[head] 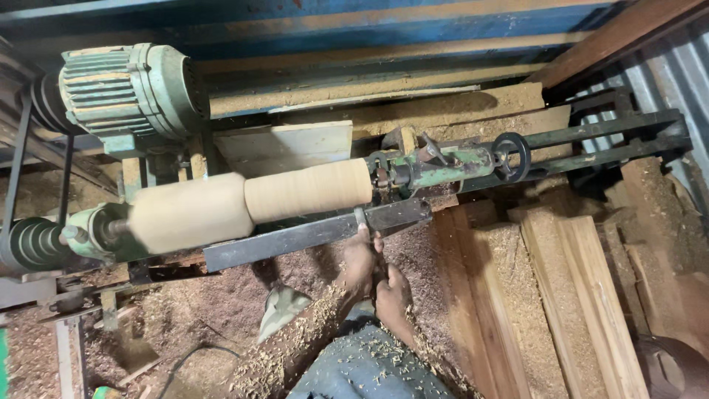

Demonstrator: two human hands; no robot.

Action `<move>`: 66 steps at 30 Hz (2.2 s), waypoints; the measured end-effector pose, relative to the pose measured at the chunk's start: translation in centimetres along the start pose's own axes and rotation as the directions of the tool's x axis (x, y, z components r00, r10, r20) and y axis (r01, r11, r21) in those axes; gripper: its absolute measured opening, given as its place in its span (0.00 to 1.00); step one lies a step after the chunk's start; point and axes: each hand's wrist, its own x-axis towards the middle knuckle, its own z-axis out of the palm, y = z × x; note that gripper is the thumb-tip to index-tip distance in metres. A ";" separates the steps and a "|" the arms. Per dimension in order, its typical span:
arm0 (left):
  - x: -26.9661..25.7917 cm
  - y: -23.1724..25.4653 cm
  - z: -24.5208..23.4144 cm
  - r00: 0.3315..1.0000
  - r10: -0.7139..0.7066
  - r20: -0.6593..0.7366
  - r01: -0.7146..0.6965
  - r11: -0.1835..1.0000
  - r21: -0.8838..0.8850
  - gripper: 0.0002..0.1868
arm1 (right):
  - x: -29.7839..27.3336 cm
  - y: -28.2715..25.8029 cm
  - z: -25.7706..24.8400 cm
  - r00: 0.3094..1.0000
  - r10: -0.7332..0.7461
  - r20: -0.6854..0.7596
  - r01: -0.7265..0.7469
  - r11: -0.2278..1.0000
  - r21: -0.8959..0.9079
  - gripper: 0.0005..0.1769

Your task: The person uses a chisel to shape a rotating piece of wood on a lathe. The tool is moved along a guide to carve a cylindrical profile, causing wood shavings to fall to the floor.

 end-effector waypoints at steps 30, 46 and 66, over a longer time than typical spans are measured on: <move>-4.2 5.3 -0.3 0.989 -0.118 -0.094 0.130 0.984 0.124 0.24 | 0.3 1.5 2.4 0.986 0.063 0.155 -0.104 0.956 0.274 0.16; -3.8 5.6 -2.4 0.989 -0.143 0.035 0.136 0.979 0.151 0.22 | 13.0 -2.5 -16.6 0.651 -0.546 -0.528 0.293 0.822 -0.488 0.33; -6.8 4.6 -2.5 0.994 -0.109 -0.001 0.108 0.990 0.092 0.19 | 31.5 -14.4 -28.8 0.915 0.159 0.371 0.252 0.494 -0.832 0.28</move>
